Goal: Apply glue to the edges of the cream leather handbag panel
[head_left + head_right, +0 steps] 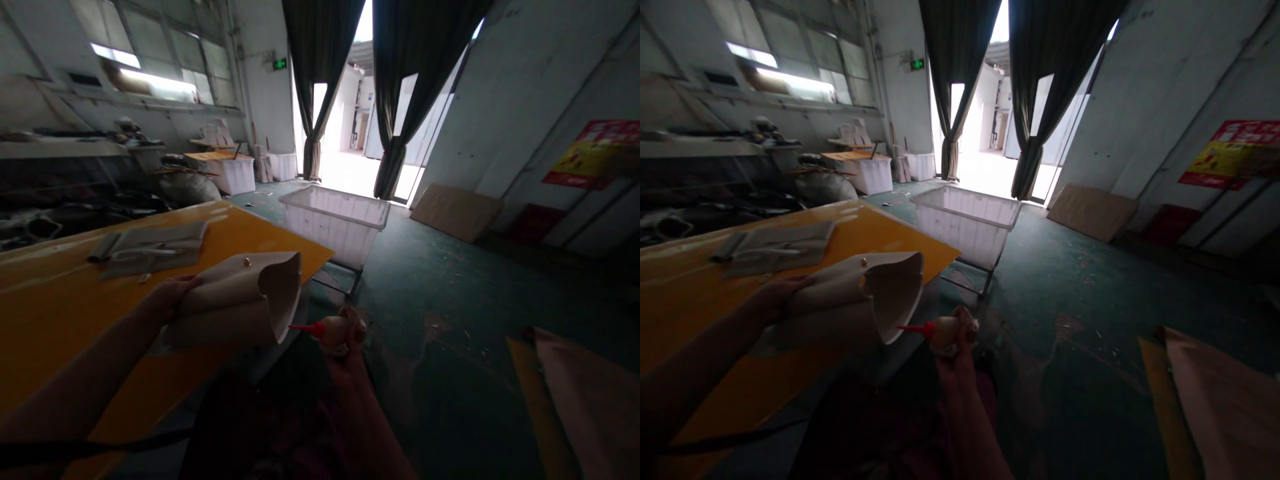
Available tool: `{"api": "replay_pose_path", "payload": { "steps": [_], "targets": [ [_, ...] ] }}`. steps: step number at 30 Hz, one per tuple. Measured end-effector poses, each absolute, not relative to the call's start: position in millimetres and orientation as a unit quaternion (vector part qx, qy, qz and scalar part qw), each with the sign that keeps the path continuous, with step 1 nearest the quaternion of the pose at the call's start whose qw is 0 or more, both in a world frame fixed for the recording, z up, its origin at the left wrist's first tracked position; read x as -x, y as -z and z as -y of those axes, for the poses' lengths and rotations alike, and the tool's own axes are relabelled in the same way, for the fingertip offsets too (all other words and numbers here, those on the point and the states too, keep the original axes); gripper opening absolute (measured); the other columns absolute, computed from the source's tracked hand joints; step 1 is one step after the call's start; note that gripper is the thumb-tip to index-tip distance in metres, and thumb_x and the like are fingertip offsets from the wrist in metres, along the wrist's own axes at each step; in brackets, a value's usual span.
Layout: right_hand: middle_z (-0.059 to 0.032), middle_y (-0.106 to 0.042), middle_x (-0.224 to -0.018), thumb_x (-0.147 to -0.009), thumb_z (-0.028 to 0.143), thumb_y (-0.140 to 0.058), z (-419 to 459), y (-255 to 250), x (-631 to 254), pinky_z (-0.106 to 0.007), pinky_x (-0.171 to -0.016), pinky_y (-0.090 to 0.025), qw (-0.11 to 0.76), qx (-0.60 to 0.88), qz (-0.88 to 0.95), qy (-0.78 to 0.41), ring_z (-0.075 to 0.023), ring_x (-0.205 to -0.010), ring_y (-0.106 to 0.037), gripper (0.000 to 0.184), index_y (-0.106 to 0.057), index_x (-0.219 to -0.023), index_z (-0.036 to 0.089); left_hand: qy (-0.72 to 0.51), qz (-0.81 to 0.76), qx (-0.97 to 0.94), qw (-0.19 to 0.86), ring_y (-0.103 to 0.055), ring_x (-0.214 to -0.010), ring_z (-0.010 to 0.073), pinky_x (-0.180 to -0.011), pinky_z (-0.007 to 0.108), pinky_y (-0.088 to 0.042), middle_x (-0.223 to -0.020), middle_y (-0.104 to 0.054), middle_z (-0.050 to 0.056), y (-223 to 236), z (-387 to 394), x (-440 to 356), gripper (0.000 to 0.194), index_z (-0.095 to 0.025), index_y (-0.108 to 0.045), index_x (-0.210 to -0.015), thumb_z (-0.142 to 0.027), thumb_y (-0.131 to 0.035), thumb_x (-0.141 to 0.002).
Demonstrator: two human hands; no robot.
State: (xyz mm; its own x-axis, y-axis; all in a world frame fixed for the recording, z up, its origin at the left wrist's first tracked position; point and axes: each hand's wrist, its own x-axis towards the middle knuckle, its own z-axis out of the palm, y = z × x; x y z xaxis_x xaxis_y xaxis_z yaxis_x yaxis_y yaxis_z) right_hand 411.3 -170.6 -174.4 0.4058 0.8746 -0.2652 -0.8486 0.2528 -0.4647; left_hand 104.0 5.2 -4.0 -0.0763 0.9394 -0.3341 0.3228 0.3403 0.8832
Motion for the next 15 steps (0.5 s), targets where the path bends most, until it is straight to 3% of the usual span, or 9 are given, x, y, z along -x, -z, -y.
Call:
{"api": "replay_pose_path", "payload": {
  "steps": [4,7,10,12,15],
  "targets": [
    [-0.0022,-0.073,-0.108,-0.053,0.050,-0.097,150.6,197.9,-430.2,-0.030,-0.066,-0.059,0.827,0.305,-0.028,-0.471,-0.0209,-0.090,-0.070,0.064,-0.070,-0.106,0.025,-0.402,-0.633,-0.424,0.509,-0.057,-0.060,0.0119,-0.055,0.021,-0.046,-0.073,-0.067,-0.001,16.8,4.8,-95.2,0.023,-0.012,-0.062,-0.102,-0.027,-0.068,-0.086],
    [-0.0013,-0.070,-0.121,-0.051,0.048,-0.098,133.2,205.8,-434.6,-0.029,-0.067,-0.059,0.847,0.304,-0.018,-0.437,-0.0197,-0.094,-0.070,0.073,-0.067,-0.113,0.028,-0.419,-0.624,-0.420,0.508,-0.056,-0.062,0.0128,-0.054,0.022,-0.045,-0.073,-0.067,-0.001,25.9,12.3,-94.1,0.058,-0.012,-0.063,-0.096,-0.041,-0.089,-0.053],
    [-0.0018,-0.068,-0.128,-0.060,0.047,-0.095,111.5,209.8,-440.0,-0.029,-0.068,-0.059,0.858,0.309,0.031,-0.409,-0.0184,-0.096,-0.070,0.071,-0.064,-0.121,0.029,-0.422,-0.638,-0.406,0.500,-0.054,-0.061,0.0122,-0.051,0.021,-0.044,-0.070,-0.066,-0.002,30.1,18.7,-93.3,0.088,-0.012,-0.064,-0.090,-0.052,-0.095,-0.018],
    [-0.0040,-0.069,-0.126,-0.066,0.049,-0.090,94.0,210.3,-445.1,-0.029,-0.066,-0.059,0.858,0.324,0.058,-0.394,-0.0185,-0.093,-0.071,0.068,-0.061,-0.124,0.029,-0.424,-0.640,-0.393,0.506,-0.054,-0.060,0.0118,-0.049,0.020,-0.044,-0.069,-0.066,-0.002,31.6,20.7,-91.0,0.095,-0.013,-0.064,-0.089,-0.057,-0.094,-0.010],
    [-0.0052,-0.069,-0.125,-0.065,0.050,-0.089,65.5,206.7,-453.4,-0.030,-0.066,-0.060,0.863,0.332,0.070,-0.374,-0.0191,-0.091,-0.072,0.072,-0.057,-0.125,0.027,-0.435,-0.631,-0.368,0.526,-0.057,-0.058,0.0126,-0.047,0.020,-0.046,-0.070,-0.069,-0.002,33.2,20.3,-85.7,0.093,-0.015,-0.066,-0.088,-0.057,-0.095,-0.010]
  ]
}}
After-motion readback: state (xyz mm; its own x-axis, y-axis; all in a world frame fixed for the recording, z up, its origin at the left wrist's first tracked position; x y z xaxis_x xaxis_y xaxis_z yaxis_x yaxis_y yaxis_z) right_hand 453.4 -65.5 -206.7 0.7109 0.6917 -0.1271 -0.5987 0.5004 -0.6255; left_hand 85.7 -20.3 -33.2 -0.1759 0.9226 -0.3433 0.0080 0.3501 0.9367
